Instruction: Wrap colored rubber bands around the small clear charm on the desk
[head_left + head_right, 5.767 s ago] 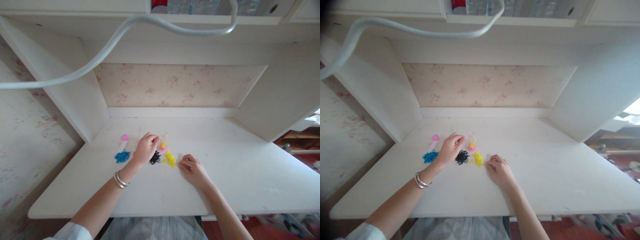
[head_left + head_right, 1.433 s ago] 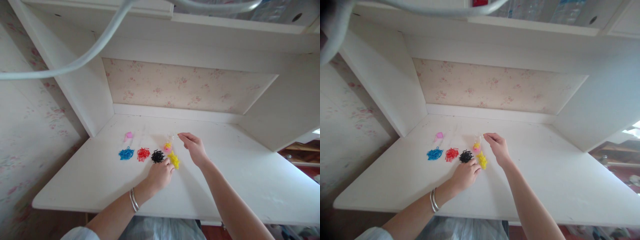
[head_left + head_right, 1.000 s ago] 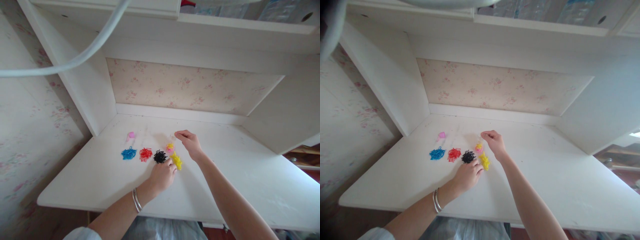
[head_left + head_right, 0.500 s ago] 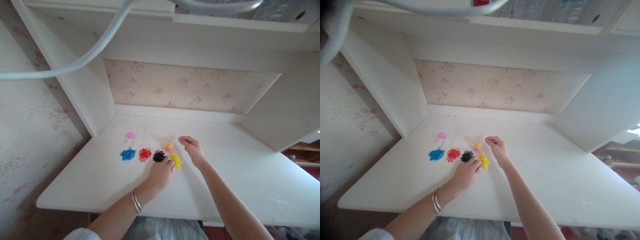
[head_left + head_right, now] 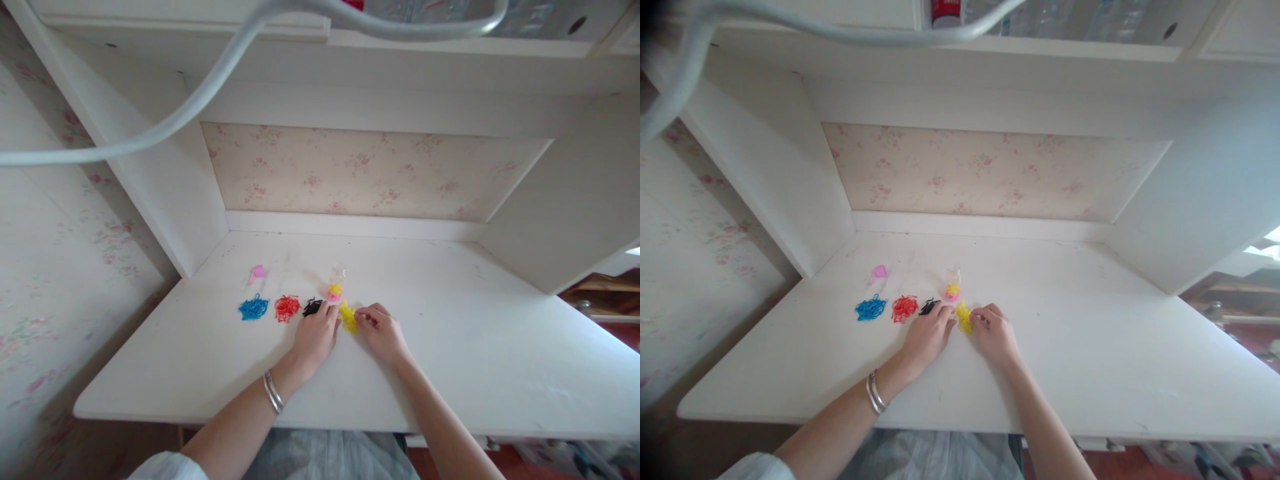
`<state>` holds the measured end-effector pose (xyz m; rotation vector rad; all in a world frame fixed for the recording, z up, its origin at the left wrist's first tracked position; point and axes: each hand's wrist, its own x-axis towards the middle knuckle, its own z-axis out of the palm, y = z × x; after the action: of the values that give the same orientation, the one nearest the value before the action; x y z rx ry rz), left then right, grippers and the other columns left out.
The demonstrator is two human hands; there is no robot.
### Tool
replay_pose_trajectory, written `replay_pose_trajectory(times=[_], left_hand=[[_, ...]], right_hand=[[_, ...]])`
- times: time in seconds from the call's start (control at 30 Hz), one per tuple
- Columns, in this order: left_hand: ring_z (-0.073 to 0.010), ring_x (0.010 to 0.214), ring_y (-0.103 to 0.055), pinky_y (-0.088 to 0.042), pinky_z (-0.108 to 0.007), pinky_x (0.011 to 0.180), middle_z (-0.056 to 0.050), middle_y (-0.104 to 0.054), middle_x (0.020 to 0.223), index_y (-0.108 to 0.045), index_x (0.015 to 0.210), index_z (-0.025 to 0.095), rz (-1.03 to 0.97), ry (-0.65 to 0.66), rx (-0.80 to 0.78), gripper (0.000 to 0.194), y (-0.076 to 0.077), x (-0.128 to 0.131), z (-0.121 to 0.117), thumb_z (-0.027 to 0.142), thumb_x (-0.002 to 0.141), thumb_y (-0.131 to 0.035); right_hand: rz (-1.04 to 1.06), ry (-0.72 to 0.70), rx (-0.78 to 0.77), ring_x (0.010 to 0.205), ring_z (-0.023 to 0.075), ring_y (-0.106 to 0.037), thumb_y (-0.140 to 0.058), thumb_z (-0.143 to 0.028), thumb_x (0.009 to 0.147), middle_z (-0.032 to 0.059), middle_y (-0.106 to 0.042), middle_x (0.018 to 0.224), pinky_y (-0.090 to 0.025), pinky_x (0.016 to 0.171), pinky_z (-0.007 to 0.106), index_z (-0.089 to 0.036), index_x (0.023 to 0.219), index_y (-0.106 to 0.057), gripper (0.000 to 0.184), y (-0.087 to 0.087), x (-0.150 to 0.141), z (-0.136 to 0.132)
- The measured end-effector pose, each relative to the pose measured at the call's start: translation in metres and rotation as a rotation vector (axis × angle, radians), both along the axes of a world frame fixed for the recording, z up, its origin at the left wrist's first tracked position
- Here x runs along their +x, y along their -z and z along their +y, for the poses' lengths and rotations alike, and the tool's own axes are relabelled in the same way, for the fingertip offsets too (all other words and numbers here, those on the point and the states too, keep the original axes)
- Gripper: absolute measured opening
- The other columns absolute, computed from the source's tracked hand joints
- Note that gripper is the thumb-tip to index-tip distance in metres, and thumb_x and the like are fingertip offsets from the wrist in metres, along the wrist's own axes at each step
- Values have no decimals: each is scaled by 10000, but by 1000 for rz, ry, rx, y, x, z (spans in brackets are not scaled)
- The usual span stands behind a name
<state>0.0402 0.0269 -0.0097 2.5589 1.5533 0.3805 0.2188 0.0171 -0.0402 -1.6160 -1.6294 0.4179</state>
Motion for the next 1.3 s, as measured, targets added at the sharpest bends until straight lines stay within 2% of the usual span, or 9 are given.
replay_pose_trajectory(times=[0.13, 0.33, 0.57, 0.7, 0.9, 1.13, 1.3], left_hand=[[-184, 902, -629, -487, -268, 679, -61, -577, 1120, -498, 1146, 238, 14, -5, 23, 244, 1, -1, 3, 320, 938, -400], [-169, 801, -633, -476, -271, 634, -58, -585, 1074, -564, 1045, 222, 47, 10, 31, 276, 1, -2, 3, 308, 959, -315], [-170, 771, -633, -473, -276, 620, -65, -579, 1083, -603, 1033, 221, 60, 16, 34, 280, 1, 1, 3, 317, 942, -356], [-162, 744, -631, -470, -278, 621, -69, -581, 1053, -631, 949, 203, 88, 29, 33, 339, 2, 2, 3, 284, 954, -301], [-154, 726, -625, -452, -263, 591, -69, -585, 1055, -611, 965, 197, 102, 50, 60, 307, 1, 1, 2, 232, 952, -306], [-147, 781, -622, -446, -238, 593, -42, -592, 1048, -590, 1028, 235, -58, 30, 127, 287, -3, -3, 1, 313, 968, -321], [-131, 825, -601, -462, -227, 713, -34, -595, 950, -609, 973, 210, -369, 65, 165, 268, -27, -12, 16, 337, 956, -373]], right_hand=[[-39, -12, -8, 621, 118, -531, -465, -396, 841, 26, -602, 834, -409, 594, 250, -234, 855, -704, 289, 0, -1, 0], [-49, -12, -11, 631, 120, -537, -455, -397, 842, 29, -606, 838, -412, 597, 250, -239, 853, -707, 298, 0, -1, -1], [-38, -16, -10, 657, 126, -553, -456, -397, 839, 32, -605, 837, -419, 616, 251, -237, 854, -706, 298, 2, -1, -1], [-33, -26, -27, 678, 126, -559, -469, -380, 842, 30, -603, 849, -420, 632, 247, -241, 853, -703, 272, 2, 0, 0], [-36, -14, -23, 670, 120, -558, -480, -364, 843, 20, -604, 853, -416, 636, 243, -254, 855, -702, 248, 1, -1, 0], [-22, -31, 1, 650, 111, -544, -484, -367, 846, 24, -605, 851, -407, 609, 231, -241, 860, -701, 252, 3, 0, -1], [-28, -71, -12, 553, 80, -488, -527, -396, 828, 16, -608, 898, -387, 555, 224, -254, 911, -701, 239, 6, 0, -2]])
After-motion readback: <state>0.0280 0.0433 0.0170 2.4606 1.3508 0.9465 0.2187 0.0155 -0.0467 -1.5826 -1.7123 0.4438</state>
